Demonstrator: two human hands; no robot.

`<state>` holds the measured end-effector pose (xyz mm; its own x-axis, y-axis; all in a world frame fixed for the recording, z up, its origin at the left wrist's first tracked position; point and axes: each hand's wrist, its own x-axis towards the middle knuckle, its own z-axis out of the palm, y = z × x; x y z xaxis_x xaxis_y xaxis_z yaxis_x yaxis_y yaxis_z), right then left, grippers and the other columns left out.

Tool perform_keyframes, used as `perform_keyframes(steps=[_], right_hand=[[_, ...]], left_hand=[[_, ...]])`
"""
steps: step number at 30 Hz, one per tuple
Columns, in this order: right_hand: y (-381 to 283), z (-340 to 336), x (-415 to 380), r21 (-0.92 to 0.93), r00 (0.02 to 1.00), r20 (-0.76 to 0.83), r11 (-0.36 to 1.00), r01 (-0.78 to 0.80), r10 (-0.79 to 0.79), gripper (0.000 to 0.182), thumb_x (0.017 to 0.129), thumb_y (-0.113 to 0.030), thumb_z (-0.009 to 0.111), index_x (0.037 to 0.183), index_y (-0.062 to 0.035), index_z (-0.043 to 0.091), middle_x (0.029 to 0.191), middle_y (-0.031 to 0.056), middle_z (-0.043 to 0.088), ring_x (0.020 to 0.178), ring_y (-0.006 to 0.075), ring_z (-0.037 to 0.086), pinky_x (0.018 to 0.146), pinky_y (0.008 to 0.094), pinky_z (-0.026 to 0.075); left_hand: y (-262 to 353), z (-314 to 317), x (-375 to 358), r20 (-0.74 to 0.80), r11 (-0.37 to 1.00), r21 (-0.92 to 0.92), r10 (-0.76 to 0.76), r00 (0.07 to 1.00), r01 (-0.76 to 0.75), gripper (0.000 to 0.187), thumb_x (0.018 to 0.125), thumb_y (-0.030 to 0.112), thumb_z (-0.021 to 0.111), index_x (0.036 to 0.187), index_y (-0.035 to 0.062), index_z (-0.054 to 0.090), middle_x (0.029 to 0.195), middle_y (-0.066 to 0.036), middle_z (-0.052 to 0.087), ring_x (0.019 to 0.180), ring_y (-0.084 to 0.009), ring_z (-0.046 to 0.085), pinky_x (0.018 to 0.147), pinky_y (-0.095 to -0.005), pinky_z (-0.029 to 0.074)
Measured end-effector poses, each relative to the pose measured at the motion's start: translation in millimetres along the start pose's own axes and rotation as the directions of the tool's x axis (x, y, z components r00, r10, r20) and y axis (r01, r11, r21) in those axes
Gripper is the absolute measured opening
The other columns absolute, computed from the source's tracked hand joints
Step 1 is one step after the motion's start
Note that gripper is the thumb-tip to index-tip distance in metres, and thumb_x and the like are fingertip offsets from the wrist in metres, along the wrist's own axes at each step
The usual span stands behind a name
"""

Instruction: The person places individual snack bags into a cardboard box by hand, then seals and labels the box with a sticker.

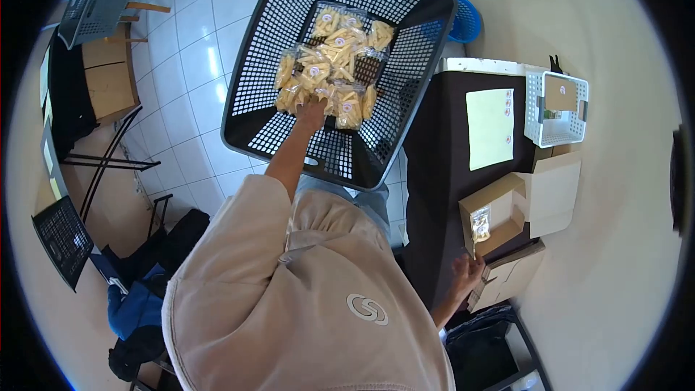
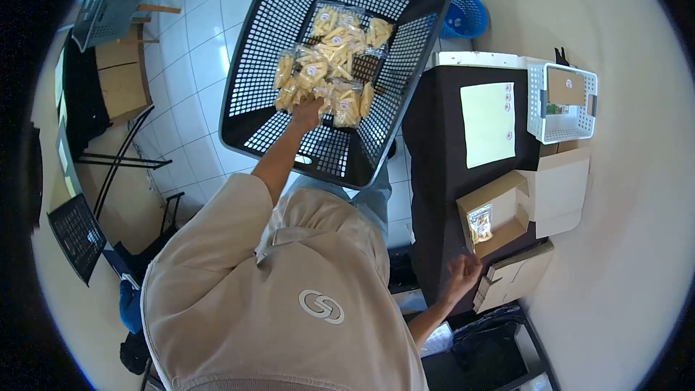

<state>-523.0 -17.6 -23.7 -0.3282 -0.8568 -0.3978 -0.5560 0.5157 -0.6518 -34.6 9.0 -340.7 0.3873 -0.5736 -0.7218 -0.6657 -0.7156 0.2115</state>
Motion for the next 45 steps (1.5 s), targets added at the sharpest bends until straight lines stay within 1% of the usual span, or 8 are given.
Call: perform_keyframes(steps=[3,11,15,21,24,32,41,45], right_hand=[[-2,11,-22,0.015,0.997,0.033,0.998,-0.067,0.067,0.040,0.091,-0.012,0.062,0.126,-0.0014,0.047,0.099,0.0112,0.059,0.081,0.0175,0.063,0.066,0.0279,0.055],[-9,34,-43,-0.003,0.988,0.119,0.995,-0.095,0.095,0.037,0.091,-0.017,0.064,0.121,0.0002,0.052,0.093,0.0093,0.062,0.081,0.0155,0.063,0.066,0.0273,0.054],[-30,46,-31,-0.025,0.986,0.163,0.999,-0.037,0.040,0.036,0.090,-0.020,0.066,0.117,0.0011,0.055,0.095,0.0112,0.063,0.084,0.0166,0.064,0.067,0.0267,0.055],[-102,95,17,0.221,0.888,0.336,0.943,0.249,-0.313,0.026,0.089,-0.005,0.064,0.113,0.0007,0.057,0.095,0.0065,0.063,0.085,0.0114,0.060,0.074,0.0244,0.049],[-175,127,19,0.433,0.809,0.433,0.879,0.200,-0.397,0.038,0.086,-0.004,0.068,0.121,-0.0008,0.054,0.108,0.0112,0.063,0.091,0.0140,0.061,0.078,0.0268,0.051],[-247,108,14,0.765,0.599,0.517,0.644,-0.002,-0.611,0.021,0.088,-0.001,0.064,0.107,0.0018,0.057,0.100,0.0088,0.064,0.089,0.0132,0.062,0.079,0.0278,0.052],[-226,-18,59,0.728,0.591,0.209,0.528,0.438,-0.779,0.008,0.089,0.000,0.063,0.095,0.0040,0.064,0.085,0.0033,0.062,0.074,0.0063,0.055,0.065,0.0209,0.044],[-219,-54,66,0.673,0.517,0.289,0.555,0.489,-0.806,0.008,0.088,-0.001,0.064,0.092,0.0057,0.066,0.078,0.0027,0.057,0.069,0.0061,0.050,0.061,0.0220,0.040]], left_hand=[[-11,0,1,0.029,0.874,0.450,0.189,0.982,-0.181,0.059,0.087,0.017,0.059,0.141,0.0224,0.038,0.145,-0.009,0.039,0.130,-0.0306,0.041,0.101,-0.0575,0.034],[-24,-34,22,0.200,0.836,0.510,0.114,0.973,-0.203,0.037,0.084,0.025,0.064,0.120,0.0161,0.061,0.135,-0.005,0.049,0.129,-0.0285,0.041,0.097,-0.0512,0.037],[-2,-92,-3,-0.012,0.977,-0.097,0.187,0.982,-0.188,0.050,0.079,0.042,0.072,0.112,0.0058,0.065,0.119,-0.012,0.060,0.112,-0.0275,0.056,0.091,-0.0435,0.045],[94,-166,-90,-0.300,0.116,-0.937,0.216,0.929,-0.330,0.024,0.091,0.020,0.066,0.097,-0.0025,0.061,0.082,-0.004,0.064,0.069,-0.0051,0.056,0.060,-0.0214,0.047],[140,-198,-149,-0.439,0.273,-0.841,0.161,0.884,-0.467,0.022,0.093,0.019,0.064,0.100,-0.0021,0.060,0.085,-0.004,0.064,0.069,-0.0060,0.058,0.061,-0.0220,0.048],[269,-211,-256,-0.599,-0.500,-0.674,-0.060,0.798,-0.544,0.029,0.095,0.015,0.059,0.116,-0.0027,0.051,0.109,-0.011,0.062,0.090,-0.0144,0.063,0.078,-0.0276,0.053],[288,-205,-308,-0.842,-0.119,-0.509,-0.137,0.522,-0.853,0.028,0.086,0.004,0.064,0.111,0.0028,0.051,0.103,-0.006,0.055,0.094,-0.0148,0.055,0.083,-0.0259,0.047],[340,-219,-340,-0.725,-0.067,-0.512,0.568,0.389,-0.857,0.032,0.079,-0.002,0.070,0.110,0.0002,0.059,0.114,-0.008,0.056,0.108,-0.0138,0.055,0.089,-0.0275,0.047]])
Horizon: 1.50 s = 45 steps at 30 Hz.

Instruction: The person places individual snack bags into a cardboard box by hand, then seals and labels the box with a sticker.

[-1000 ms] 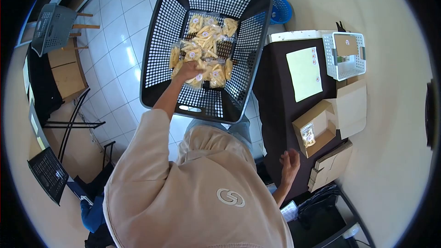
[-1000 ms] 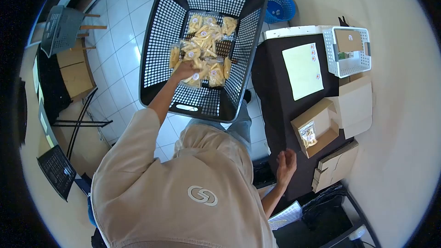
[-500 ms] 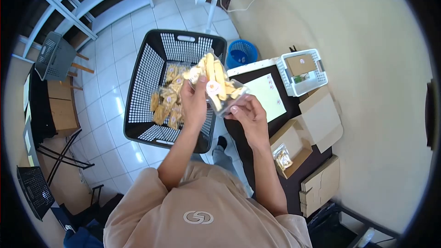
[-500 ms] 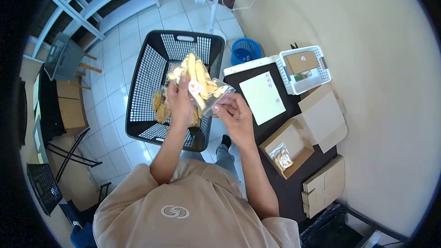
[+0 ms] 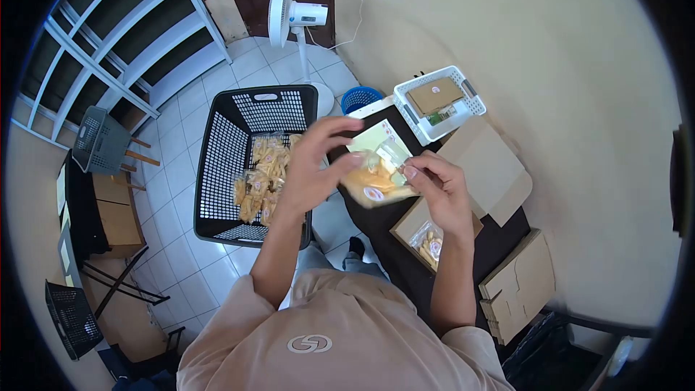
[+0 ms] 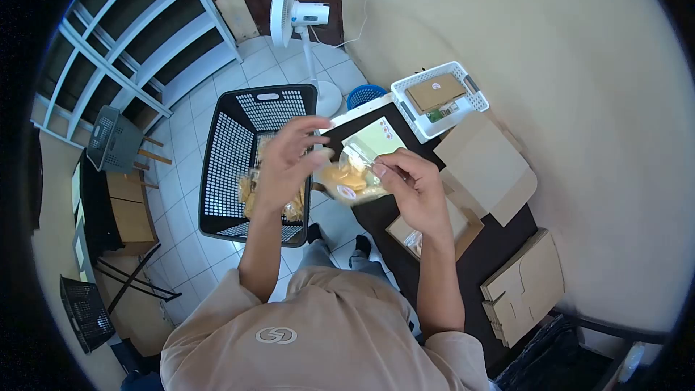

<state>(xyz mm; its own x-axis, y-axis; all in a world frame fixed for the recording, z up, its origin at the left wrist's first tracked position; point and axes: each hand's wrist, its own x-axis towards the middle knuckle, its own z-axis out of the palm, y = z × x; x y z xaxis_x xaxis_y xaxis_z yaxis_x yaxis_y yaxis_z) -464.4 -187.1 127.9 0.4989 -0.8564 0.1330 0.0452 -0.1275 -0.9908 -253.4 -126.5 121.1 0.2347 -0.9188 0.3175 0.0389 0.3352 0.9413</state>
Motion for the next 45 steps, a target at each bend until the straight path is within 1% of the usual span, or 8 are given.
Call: perform_keyframes(steps=[3,7,16,22,25,33,39,45], right_hand=[[-11,-14,-10,0.020,1.000,0.015,1.000,0.007,-0.007,0.008,0.088,-0.001,0.062,0.090,0.0055,0.066,0.075,0.0017,0.055,0.069,0.0068,0.050,0.060,0.0234,0.039],[-9,-31,-22,0.009,0.996,-0.064,0.998,-0.065,0.066,0.011,0.089,-0.006,0.062,0.089,0.0041,0.068,0.076,0.0008,0.058,0.069,0.0072,0.051,0.062,0.0230,0.040],[4,-39,-31,0.226,0.989,-0.113,0.972,-0.067,0.094,0.015,0.092,-0.008,0.060,0.093,0.0051,0.067,0.078,0.0022,0.063,0.072,0.0066,0.056,0.066,0.0212,0.046],[7,-30,-34,0.480,0.967,-0.210,0.877,-0.028,0.146,0.011,0.091,-0.007,0.062,0.096,0.0019,0.064,0.081,0.0011,0.060,0.071,0.0057,0.054,0.068,0.0223,0.048],[12,-29,-46,0.211,0.997,-0.062,0.977,-0.024,0.037,0.009,0.089,-0.005,0.064,0.095,0.0017,0.063,0.087,0.0020,0.061,0.071,0.0058,0.054,0.069,0.0221,0.048],[22,-32,-50,0.289,0.991,-0.121,0.957,-0.011,0.048,0.005,0.090,-0.002,0.062,0.088,0.0022,0.063,0.079,0.0007,0.061,0.075,0.0056,0.053,0.069,0.0219,0.043],[25,-32,-47,0.337,0.959,-0.269,0.942,0.007,0.090,0.025,0.089,-0.008,0.065,0.110,-0.0007,0.054,0.087,0.0042,0.061,0.080,0.0088,0.056,0.072,0.0232,0.045],[34,-18,-46,0.155,0.988,-0.155,0.987,0.040,-0.016,0.043,0.086,-0.008,0.069,0.120,0.0006,0.045,0.102,0.0112,0.063,0.087,0.0110,0.060,0.076,0.0248,0.049]], left_hand=[[-3,32,5,0.256,0.987,-0.029,-0.147,0.955,0.160,0.019,0.085,0.001,0.067,0.103,-0.0037,0.062,0.096,-0.007,0.066,0.088,-0.0125,0.062,0.082,-0.0266,0.051],[-11,62,8,0.155,0.976,-0.039,-0.207,0.966,0.215,0.008,0.088,0.005,0.066,0.087,-0.0034,0.067,0.077,-0.005,0.067,0.068,-0.0056,0.060,0.060,-0.0203,0.047],[-23,89,-2,0.020,0.978,-0.062,-0.198,0.980,0.199,0.024,0.096,0.018,0.059,0.084,-0.0017,0.067,0.070,0.000,0.063,0.062,-0.0028,0.053,0.056,-0.0196,0.041],[-32,92,-11,-0.287,0.983,0.163,-0.029,0.957,0.079,0.029,0.098,0.022,0.055,0.083,-0.0016,0.062,0.066,0.001,0.059,0.061,-0.0027,0.050,0.055,-0.0208,0.040],[-27,95,-16,-0.388,0.991,0.105,-0.031,0.921,0.078,0.028,0.098,0.022,0.054,0.085,-0.0016,0.061,0.066,0.000,0.059,0.061,-0.0025,0.050,0.055,-0.0201,0.040],[-36,99,-15,-0.436,0.993,-0.067,-0.114,0.893,0.094,0.026,0.099,0.022,0.053,0.085,0.0018,0.060,0.068,0.002,0.058,0.058,-0.0010,0.051,0.049,-0.0166,0.039],[-39,108,-12,-0.459,0.991,0.134,0.041,0.887,0.024,0.025,0.099,0.021,0.053,0.084,0.0020,0.059,0.067,0.003,0.056,0.056,-0.0002,0.045,0.048,-0.0176,0.036],[-45,125,-16,-0.407,0.954,0.298,0.121,0.905,0.006,0.023,0.096,0.016,0.057,0.082,-0.0021,0.061,0.062,0.003,0.054,0.057,-0.0013,0.042,0.048,-0.0208,0.034]])
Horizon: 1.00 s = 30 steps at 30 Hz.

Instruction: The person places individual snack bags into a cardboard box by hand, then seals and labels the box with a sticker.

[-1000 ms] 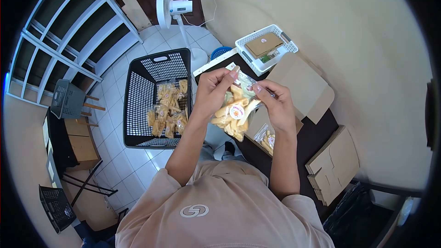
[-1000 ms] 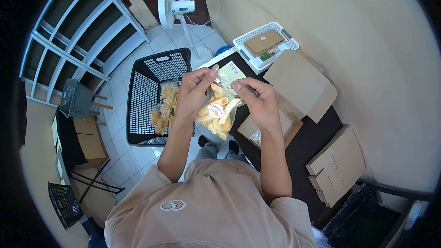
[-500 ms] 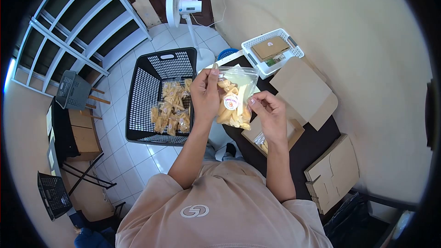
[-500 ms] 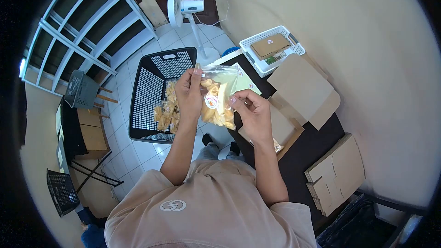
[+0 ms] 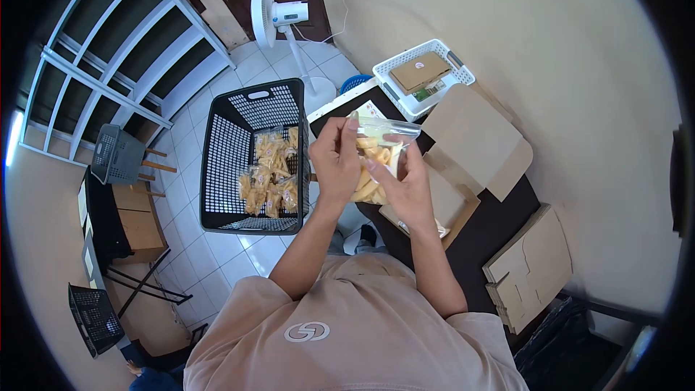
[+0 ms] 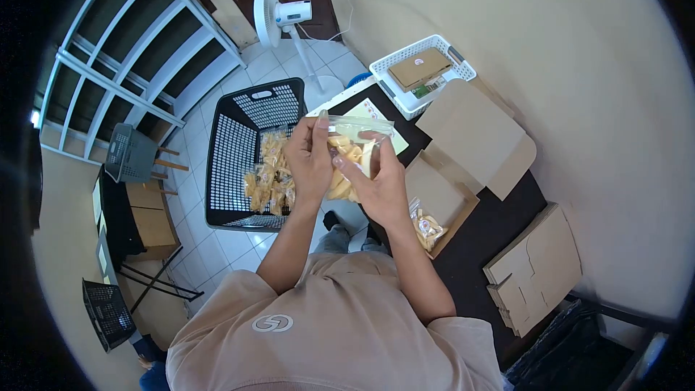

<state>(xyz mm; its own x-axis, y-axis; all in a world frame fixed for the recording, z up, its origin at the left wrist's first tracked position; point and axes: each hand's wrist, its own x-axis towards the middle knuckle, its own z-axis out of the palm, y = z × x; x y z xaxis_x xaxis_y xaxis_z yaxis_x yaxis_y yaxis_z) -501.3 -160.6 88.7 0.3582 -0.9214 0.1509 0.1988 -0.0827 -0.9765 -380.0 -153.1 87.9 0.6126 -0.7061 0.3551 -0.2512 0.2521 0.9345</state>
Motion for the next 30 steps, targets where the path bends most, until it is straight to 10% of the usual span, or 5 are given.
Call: perform_keyframes(steps=[11,17,26,28,30], right_hand=[[6,-36,-8,0.127,0.928,0.321,0.963,-0.238,0.187,0.036,0.090,-0.004,0.062,0.123,0.0000,0.050,0.110,0.0078,0.060,0.102,0.0121,0.056,0.089,0.0280,0.045],[35,-39,-14,-0.128,0.914,0.300,0.961,-0.245,0.273,0.015,0.092,-0.012,0.061,0.098,0.0017,0.063,0.083,0.0028,0.065,0.076,0.0077,0.058,0.069,0.0241,0.047],[71,-3,-31,-0.309,0.961,0.258,0.951,-0.011,0.095,0.014,0.089,-0.010,0.056,0.087,0.0039,0.058,0.064,0.0133,0.056,0.054,0.0147,0.049,0.052,0.0316,0.041],[73,1,-33,-0.353,0.930,0.287,0.928,-0.118,0.228,0.018,0.086,-0.015,0.057,0.080,0.0024,0.060,0.066,0.0220,0.060,0.062,0.0396,0.060,0.057,0.0417,0.046],[74,4,-36,-0.306,0.923,0.276,0.935,-0.180,0.268,0.021,0.085,-0.015,0.058,0.076,0.0033,0.058,0.063,0.0220,0.057,0.059,0.0387,0.059,0.055,0.0415,0.044]], left_hand=[[-32,-22,6,0.164,0.983,-0.050,-0.165,0.972,0.176,0.025,0.097,0.016,0.055,0.080,-0.0014,0.056,0.063,0.000,0.054,0.057,-0.0044,0.043,0.051,-0.0239,0.036],[-30,-40,-18,0.688,0.992,0.108,-0.034,0.725,-0.057,0.020,0.096,0.012,0.053,0.081,-0.0017,0.054,0.058,-0.012,0.047,0.051,-0.0110,0.044,0.049,-0.0290,0.036],[-65,-65,-53,0.563,0.957,0.277,-0.233,0.793,0.084,0.021,0.095,0.008,0.053,0.077,-0.0028,0.055,0.059,-0.007,0.051,0.056,-0.0082,0.043,0.050,-0.0278,0.037],[-77,-70,-58,0.456,0.952,0.279,-0.244,0.856,0.123,0.025,0.095,0.011,0.055,0.075,-0.0034,0.053,0.055,-0.006,0.042,0.054,-0.0070,0.037,0.048,-0.0282,0.032],[-82,-76,-63,0.410,0.942,0.280,-0.291,0.864,0.185,0.026,0.095,0.012,0.056,0.073,-0.0033,0.052,0.057,-0.002,0.038,0.058,-0.0055,0.034,0.048,-0.0270,0.030]])
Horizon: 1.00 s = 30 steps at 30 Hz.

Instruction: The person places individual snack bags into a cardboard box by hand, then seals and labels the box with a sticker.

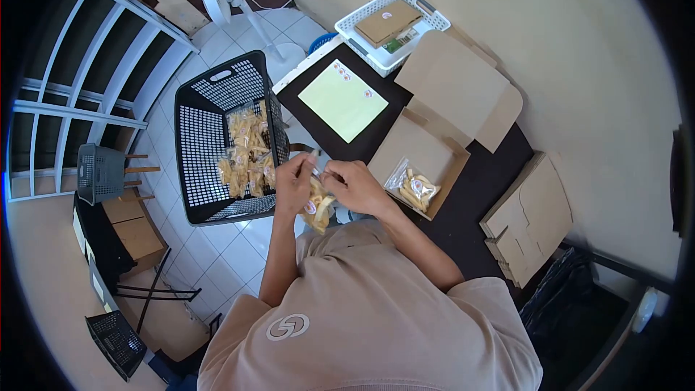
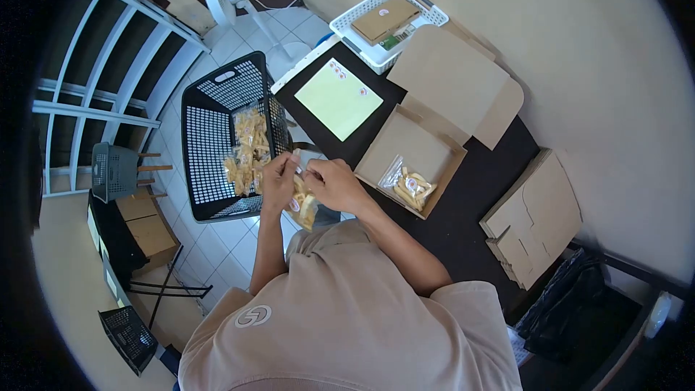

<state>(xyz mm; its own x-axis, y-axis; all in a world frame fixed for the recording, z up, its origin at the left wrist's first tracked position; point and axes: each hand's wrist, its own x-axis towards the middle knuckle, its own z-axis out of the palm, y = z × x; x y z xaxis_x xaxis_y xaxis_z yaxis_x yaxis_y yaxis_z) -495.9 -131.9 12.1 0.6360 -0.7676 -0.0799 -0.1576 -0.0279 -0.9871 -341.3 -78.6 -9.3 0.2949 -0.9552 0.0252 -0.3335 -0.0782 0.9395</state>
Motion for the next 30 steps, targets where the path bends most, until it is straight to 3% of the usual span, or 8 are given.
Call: perform_keyframes(steps=[9,11,16,18,19,22,28,30], right_hand=[[2,3,-12,-0.054,0.997,0.078,0.999,0.008,-0.004,0.023,0.083,-0.012,0.059,0.070,0.0044,0.052,0.059,0.0220,0.053,0.054,0.0374,0.056,0.051,0.0410,0.041],[-1,1,-16,-0.033,0.997,0.052,0.997,0.063,-0.062,0.020,0.085,-0.010,0.057,0.073,0.0045,0.052,0.052,0.0132,0.044,0.046,0.0144,0.041,0.045,0.0333,0.033],[-7,-4,-24,-0.060,0.994,0.105,0.998,-0.006,0.012,0.020,0.085,-0.009,0.056,0.070,0.0033,0.050,0.052,0.0096,0.043,0.049,0.0095,0.043,0.045,0.0307,0.033],[-6,-6,-33,0.204,0.986,0.157,0.975,-0.088,0.056,0.020,0.084,-0.009,0.058,0.070,0.0029,0.050,0.052,0.0088,0.045,0.047,0.0117,0.044,0.045,0.0313,0.034],[-4,-10,-38,0.203,0.986,0.161,0.976,-0.083,0.051,0.020,0.084,-0.009,0.058,0.070,0.0029,0.050,0.052,0.0088,0.045,0.047,0.0117,0.044,0.045,0.0313,0.034],[8,-19,-50,0.186,0.983,-0.050,0.968,-0.167,0.179,0.030,0.090,-0.014,0.062,0.066,-0.0007,0.049,0.054,-0.0024,0.044,0.053,0.0044,0.040,0.046,0.0267,0.033],[2,-10,-31,0.326,0.986,-0.101,0.940,-0.095,0.135,0.021,0.088,-0.020,0.068,0.079,-0.0017,0.061,0.066,0.0004,0.056,0.063,0.0054,0.049,0.055,0.0250,0.042],[0,-11,-30,0.044,0.997,0.007,0.996,-0.083,0.083,0.019,0.088,-0.019,0.068,0.089,0.0000,0.066,0.071,0.0030,0.063,0.063,0.0070,0.052,0.056,0.0244,0.043]], left_hand=[[-29,-9,-5,-0.107,0.992,-0.053,-0.124,0.987,0.119,0.026,0.095,0.014,0.057,0.075,-0.0034,0.057,0.061,0.001,0.049,0.059,-0.0045,0.039,0.050,-0.0252,0.033],[-25,-10,-4,-0.107,0.985,-0.039,-0.171,0.979,0.168,0.026,0.095,0.014,0.056,0.077,-0.0037,0.060,0.062,0.003,0.050,0.060,-0.0035,0.041,0.050,-0.0238,0.033],[-41,-16,-1,-0.157,0.984,-0.098,-0.162,0.974,0.148,0.024,0.095,0.014,0.056,0.079,-0.0038,0.061,0.062,0.003,0.051,0.060,-0.0034,0.044,0.051,-0.0227,0.034],[-70,-28,7,-0.474,0.983,0.182,0.078,0.877,0.011,0.024,0.095,0.013,0.056,0.079,-0.0030,0.061,0.063,0.003,0.051,0.060,-0.0036,0.044,0.051,-0.0221,0.034],[-66,-49,10,-0.524,0.956,-0.240,-0.275,0.806,0.170,0.024,0.095,0.013,0.056,0.076,-0.0011,0.060,0.063,0.002,0.052,0.060,-0.0034,0.046,0.052,-0.0216,0.035],[-47,-89,14,-0.354,0.988,-0.051,-0.155,0.922,0.146,0.025,0.095,0.012,0.057,0.072,0.0009,0.057,0.063,0.002,0.052,0.059,-0.0031,0.045,0.051,-0.0218,0.035],[17,-15,11,-0.106,0.975,-0.157,-0.175,0.979,0.157,0.029,0.092,0.012,0.063,0.067,0.0026,0.050,0.060,0.004,0.047,0.058,-0.0019,0.040,0.049,-0.0219,0.032],[20,10,2,-0.065,0.974,-0.190,-0.136,0.989,0.122,0.030,0.092,0.012,0.064,0.067,0.0023,0.050,0.060,0.004,0.047,0.058,-0.0016,0.039,0.049,-0.0217,0.032]])
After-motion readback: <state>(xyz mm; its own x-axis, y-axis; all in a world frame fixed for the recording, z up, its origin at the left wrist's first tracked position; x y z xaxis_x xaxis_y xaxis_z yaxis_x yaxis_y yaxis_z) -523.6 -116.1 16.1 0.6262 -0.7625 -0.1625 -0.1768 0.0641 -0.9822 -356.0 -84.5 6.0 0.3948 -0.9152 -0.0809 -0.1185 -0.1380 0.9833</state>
